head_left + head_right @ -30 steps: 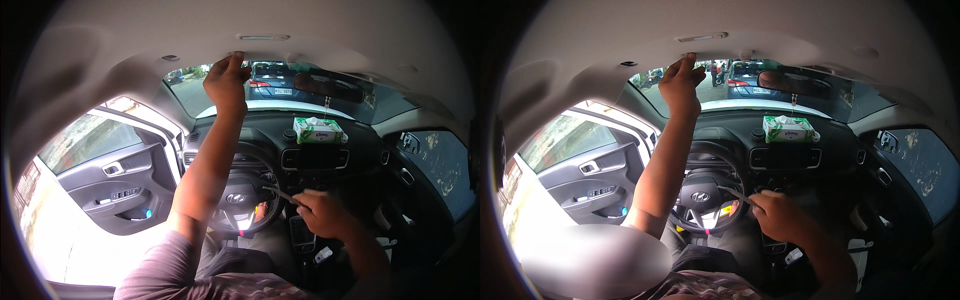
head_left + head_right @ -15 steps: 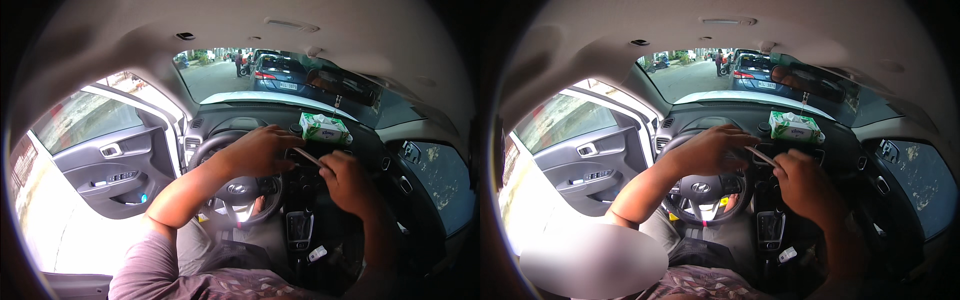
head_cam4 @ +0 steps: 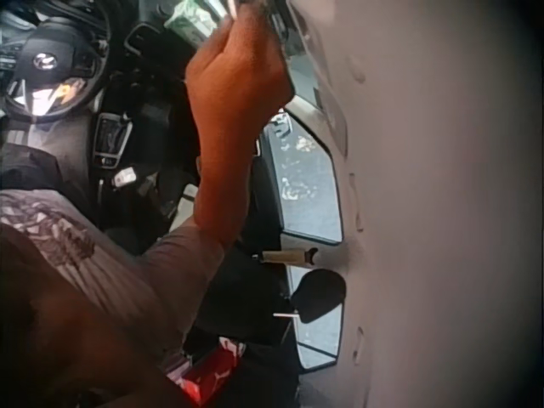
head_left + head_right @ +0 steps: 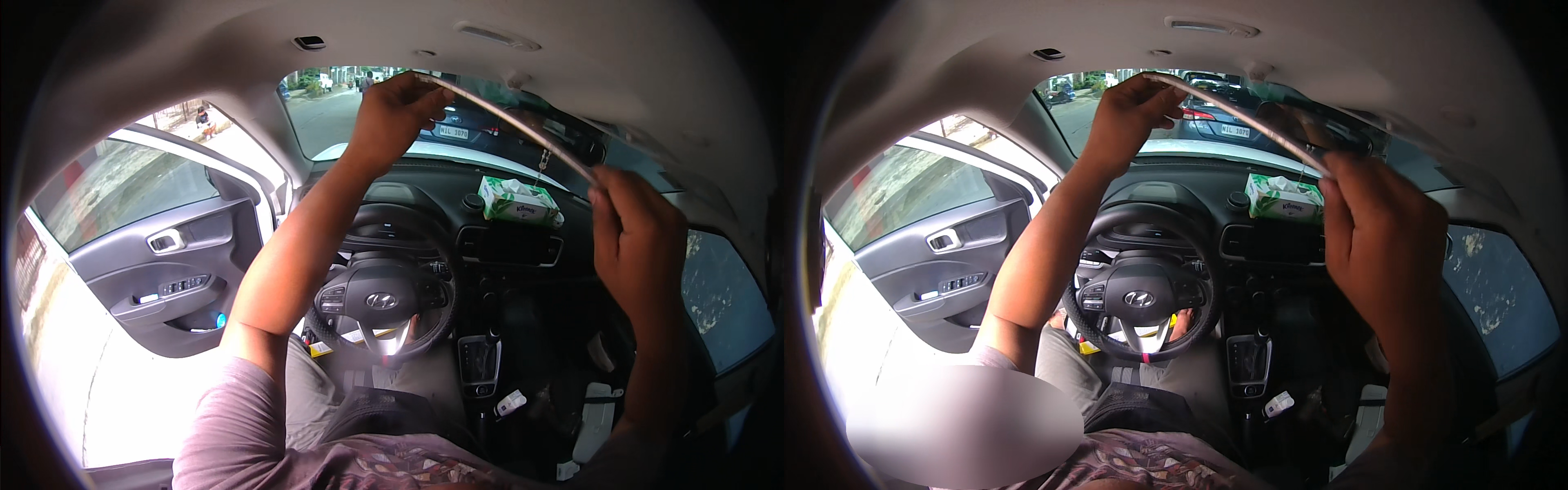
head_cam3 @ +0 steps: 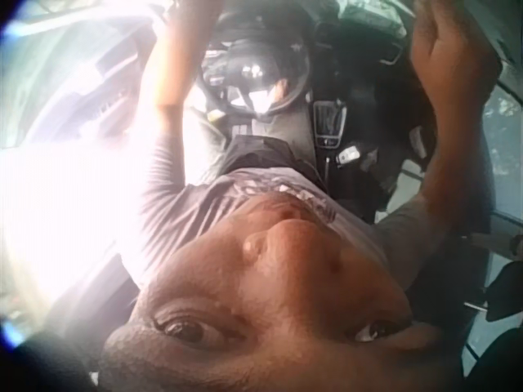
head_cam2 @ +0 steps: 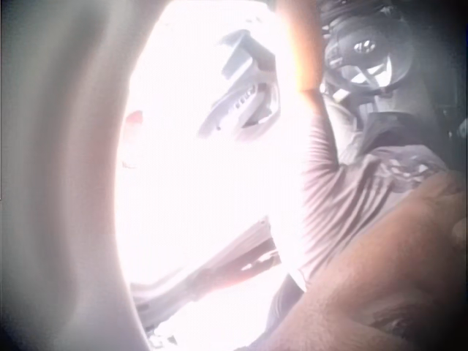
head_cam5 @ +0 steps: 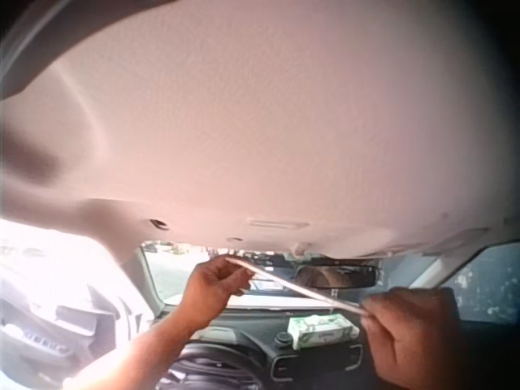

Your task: The person installs a rearview mirror inside a car using a wrench and a plastic pry tool. They loosen bolts on the roof, remove a trim piece, and attach the mirror to the windshield area.

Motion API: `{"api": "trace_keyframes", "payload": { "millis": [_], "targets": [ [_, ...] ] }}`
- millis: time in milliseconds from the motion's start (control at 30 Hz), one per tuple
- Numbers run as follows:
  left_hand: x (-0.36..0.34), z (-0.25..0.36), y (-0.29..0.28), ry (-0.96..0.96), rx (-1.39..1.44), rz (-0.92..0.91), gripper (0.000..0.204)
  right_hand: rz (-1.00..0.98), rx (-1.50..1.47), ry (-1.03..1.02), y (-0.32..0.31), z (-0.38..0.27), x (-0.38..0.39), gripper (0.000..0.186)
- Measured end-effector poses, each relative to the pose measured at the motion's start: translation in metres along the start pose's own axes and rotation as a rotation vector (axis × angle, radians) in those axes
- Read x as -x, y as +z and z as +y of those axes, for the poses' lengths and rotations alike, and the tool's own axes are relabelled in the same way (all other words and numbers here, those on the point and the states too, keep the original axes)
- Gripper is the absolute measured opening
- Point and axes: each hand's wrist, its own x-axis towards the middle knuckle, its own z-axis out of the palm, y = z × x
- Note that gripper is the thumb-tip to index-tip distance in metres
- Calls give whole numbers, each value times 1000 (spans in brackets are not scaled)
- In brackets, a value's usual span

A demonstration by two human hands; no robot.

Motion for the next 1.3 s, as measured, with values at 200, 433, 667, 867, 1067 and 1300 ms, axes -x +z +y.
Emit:
{"api": "trace_keyframes", "payload": {
  "millis": [200, 433, 667, 867, 1067, 1300],
  "targets": [
    [-12, -14, 5, -20, 84, 188, 36, 133, 261, -95, 3, 3, -26, 16],
    [-33, -12, 7, 109, -94, 288, 34, 133, 259, -119, 12, 2, -30, 17],
    [-39, -19, 1, 266, -174, 361, 30, 117, 339, -141, 12, -18, -41, 10],
    [-39, -14, 4, 342, -440, 402, 33, 103, 465, -167, -1, -18, -66, 10],
    [-36, -12, -3, 391, -622, 413, 29, 70, 636, -192, 25, -51, -48, 12],
    [-46, -25, -3, 509, -619, 419, 24, 105, 453, -229, 6, -24, -76, 11]
  ]
}}
